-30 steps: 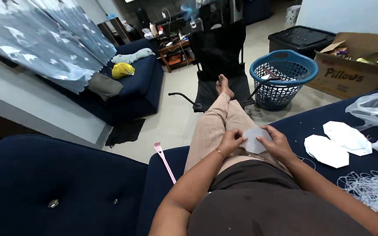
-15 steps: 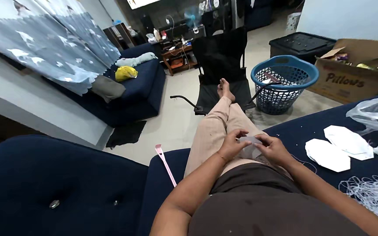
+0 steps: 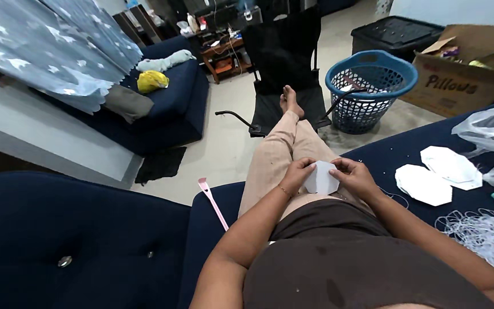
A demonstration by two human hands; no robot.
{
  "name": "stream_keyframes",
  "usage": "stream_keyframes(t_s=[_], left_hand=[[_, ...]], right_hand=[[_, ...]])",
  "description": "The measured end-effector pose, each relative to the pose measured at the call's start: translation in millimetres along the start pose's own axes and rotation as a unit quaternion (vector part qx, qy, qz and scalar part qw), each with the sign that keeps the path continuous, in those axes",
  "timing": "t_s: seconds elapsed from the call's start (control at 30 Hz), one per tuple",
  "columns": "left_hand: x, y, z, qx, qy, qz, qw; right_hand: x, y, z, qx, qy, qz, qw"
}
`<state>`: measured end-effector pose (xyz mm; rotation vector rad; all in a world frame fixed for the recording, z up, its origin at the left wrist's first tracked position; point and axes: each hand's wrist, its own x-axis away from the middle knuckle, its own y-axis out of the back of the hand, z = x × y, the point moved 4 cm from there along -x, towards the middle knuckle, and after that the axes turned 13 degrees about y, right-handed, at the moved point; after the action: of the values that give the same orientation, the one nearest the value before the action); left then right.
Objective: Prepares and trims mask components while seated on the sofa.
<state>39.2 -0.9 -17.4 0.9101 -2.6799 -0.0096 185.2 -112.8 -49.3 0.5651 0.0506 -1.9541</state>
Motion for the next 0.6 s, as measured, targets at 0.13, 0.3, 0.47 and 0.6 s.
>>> stream_keyframes(t_s=[0.13,0.3,0.47,0.6], left_hand=[[-2.1,0.4,1.7,-0.012,-0.029,0.014,0.999],[-0.9,-0.7,1.2,-0.039,-0.037,0.051,0.997],[-0.9,-1.0,-1.4,-0.059,-0.038,0.054,0.996],[0.2,-0.5,-4.0,-0.107,-0.06,0.028,0.992]], right_hand=[[-0.2,-3.5,2.9,0.008,0.012,0.016,1.0],[-1.6,-6.1,4.2,0.007,0.021,0.015,1.0],[-2.5,-8.3,7.0,0.041,0.056,0.02,0.997],[-0.6,-12.7,14.0,0.08,0.095,0.025,0.992]])
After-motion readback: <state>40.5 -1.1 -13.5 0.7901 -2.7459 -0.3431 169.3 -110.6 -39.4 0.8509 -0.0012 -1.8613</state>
